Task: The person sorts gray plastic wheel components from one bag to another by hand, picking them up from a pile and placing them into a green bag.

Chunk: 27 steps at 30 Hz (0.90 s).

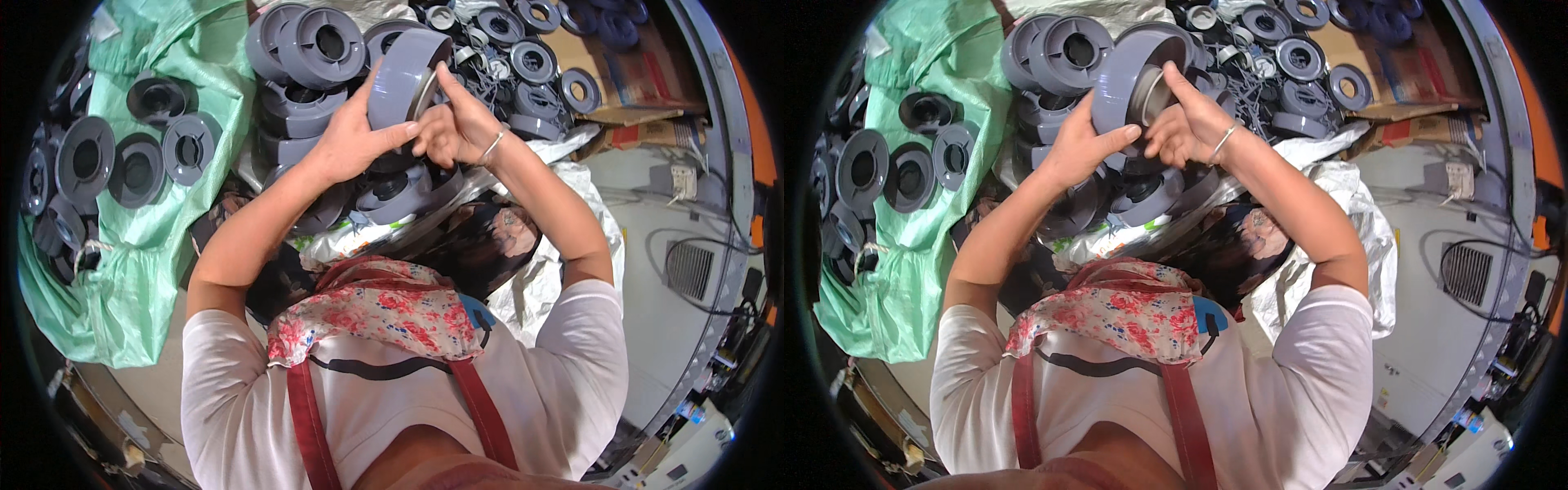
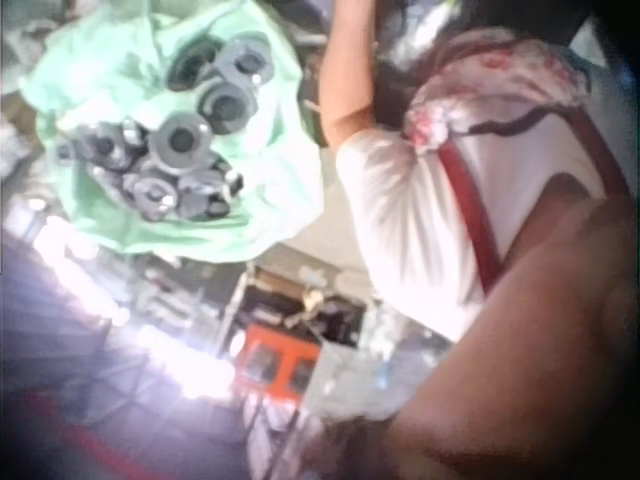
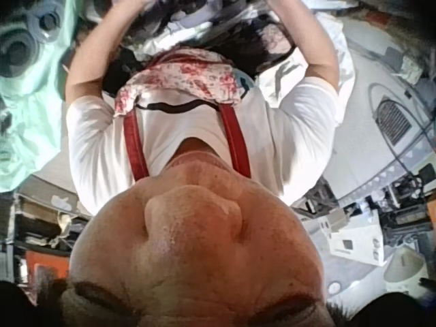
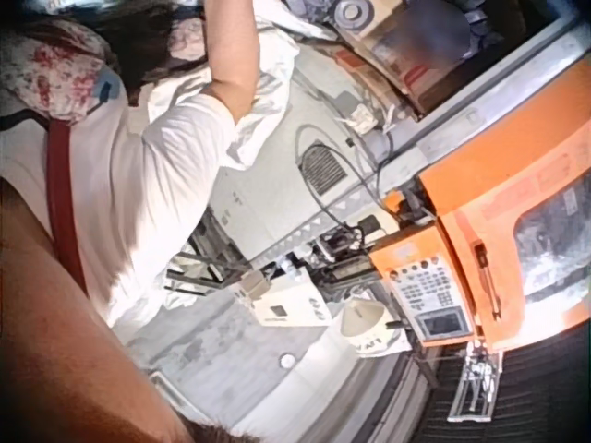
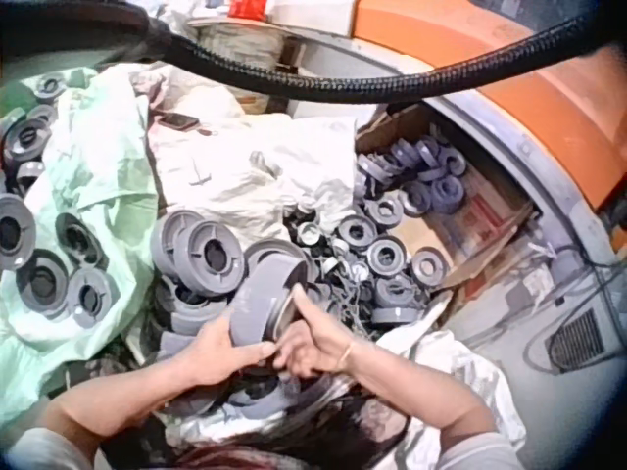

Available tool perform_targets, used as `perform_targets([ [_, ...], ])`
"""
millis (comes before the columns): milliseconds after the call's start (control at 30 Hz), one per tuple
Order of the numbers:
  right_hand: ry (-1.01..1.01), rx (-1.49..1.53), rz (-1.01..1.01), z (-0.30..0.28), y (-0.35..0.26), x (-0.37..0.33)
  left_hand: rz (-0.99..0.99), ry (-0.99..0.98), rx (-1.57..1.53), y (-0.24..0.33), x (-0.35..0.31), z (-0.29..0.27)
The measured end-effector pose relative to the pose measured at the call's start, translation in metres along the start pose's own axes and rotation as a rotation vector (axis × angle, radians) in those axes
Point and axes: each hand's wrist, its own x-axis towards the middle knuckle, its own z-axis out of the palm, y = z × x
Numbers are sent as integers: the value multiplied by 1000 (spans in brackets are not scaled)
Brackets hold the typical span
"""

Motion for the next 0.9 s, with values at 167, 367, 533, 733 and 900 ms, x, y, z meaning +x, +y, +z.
perform_targets([
  [167,808,-1369,-247,-43,15,13,327,-43,957,-3,2,-21],
  [367,638,-1078,-225,-111,109,60,-42,-199,756,-24,7,-7],
  [533,694,-1060,-676,-75,83,24,-467,43,-101,-29,20,-4],
  [733,139,-839,-940,-48,41,-16,-708,164,-725,-26,25,3],
  [900,1122,-881,-470,-206,24,53,-600,199,-621,-19,28,7],
])
